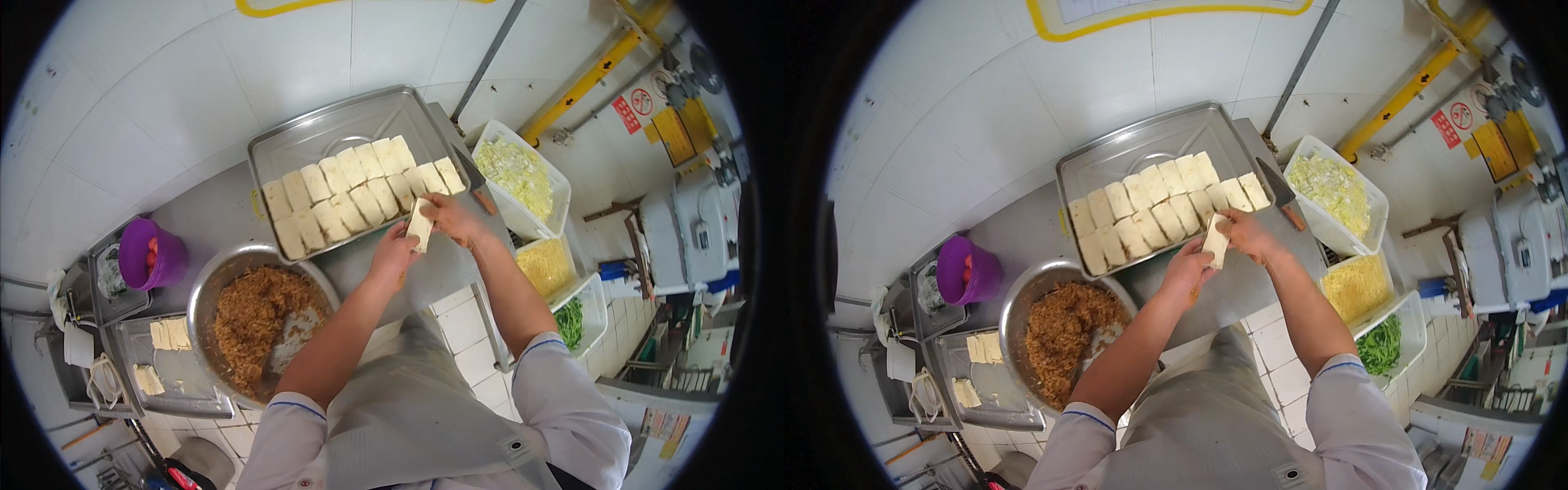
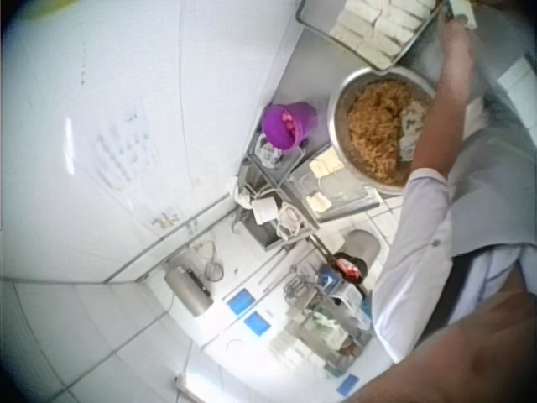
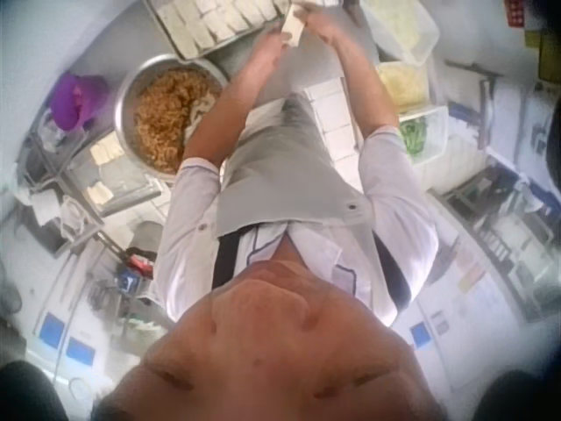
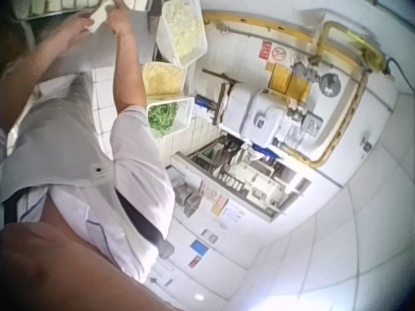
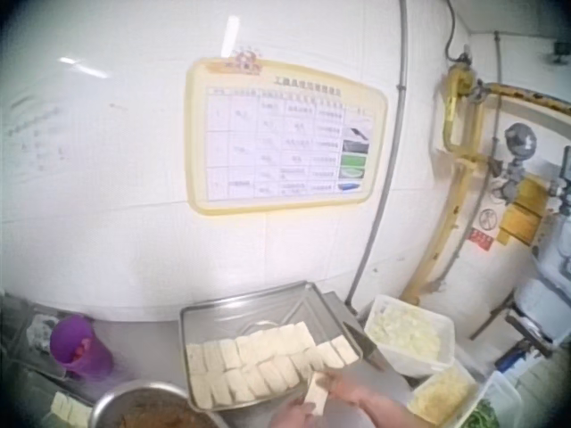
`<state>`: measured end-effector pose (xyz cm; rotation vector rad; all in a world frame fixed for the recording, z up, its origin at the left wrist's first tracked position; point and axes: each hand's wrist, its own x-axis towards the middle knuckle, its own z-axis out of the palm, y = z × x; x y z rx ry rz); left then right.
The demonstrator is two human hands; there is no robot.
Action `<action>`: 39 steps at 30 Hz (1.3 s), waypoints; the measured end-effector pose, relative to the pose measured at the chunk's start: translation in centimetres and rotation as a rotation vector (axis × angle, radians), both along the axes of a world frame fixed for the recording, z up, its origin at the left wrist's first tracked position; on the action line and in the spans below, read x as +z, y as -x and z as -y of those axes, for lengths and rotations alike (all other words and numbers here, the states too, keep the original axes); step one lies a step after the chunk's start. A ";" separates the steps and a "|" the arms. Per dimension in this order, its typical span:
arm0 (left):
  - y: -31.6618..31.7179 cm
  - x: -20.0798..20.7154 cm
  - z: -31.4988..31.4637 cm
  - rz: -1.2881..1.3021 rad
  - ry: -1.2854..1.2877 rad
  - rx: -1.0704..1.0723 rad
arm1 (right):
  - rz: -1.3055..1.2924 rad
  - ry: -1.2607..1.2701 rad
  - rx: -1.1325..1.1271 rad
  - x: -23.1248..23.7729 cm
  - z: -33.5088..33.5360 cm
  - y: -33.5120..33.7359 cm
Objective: The person repeatedly picks up thin rectangular sheets, scoops a crumbly filling from a large metal bowl, places the filling onto each sheet, folds the sheet over, and arranges the finished units on a tray. The process continues throughout the clip with consistent hand movements and placement.
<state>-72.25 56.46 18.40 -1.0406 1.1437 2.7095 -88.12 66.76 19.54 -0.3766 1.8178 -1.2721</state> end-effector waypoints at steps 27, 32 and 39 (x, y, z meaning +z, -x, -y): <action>18.7 -1.6 2.7 0.048 -0.107 0.579 | -0.743 -0.259 0.333 -7.1 9.6 22.4; 15.6 -0.9 2.8 0.042 -0.053 0.570 | -0.649 -0.298 0.272 -7.2 9.0 21.4; 9.6 -0.7 1.7 0.093 -0.056 0.560 | -0.687 -0.276 0.289 -8.4 9.3 21.2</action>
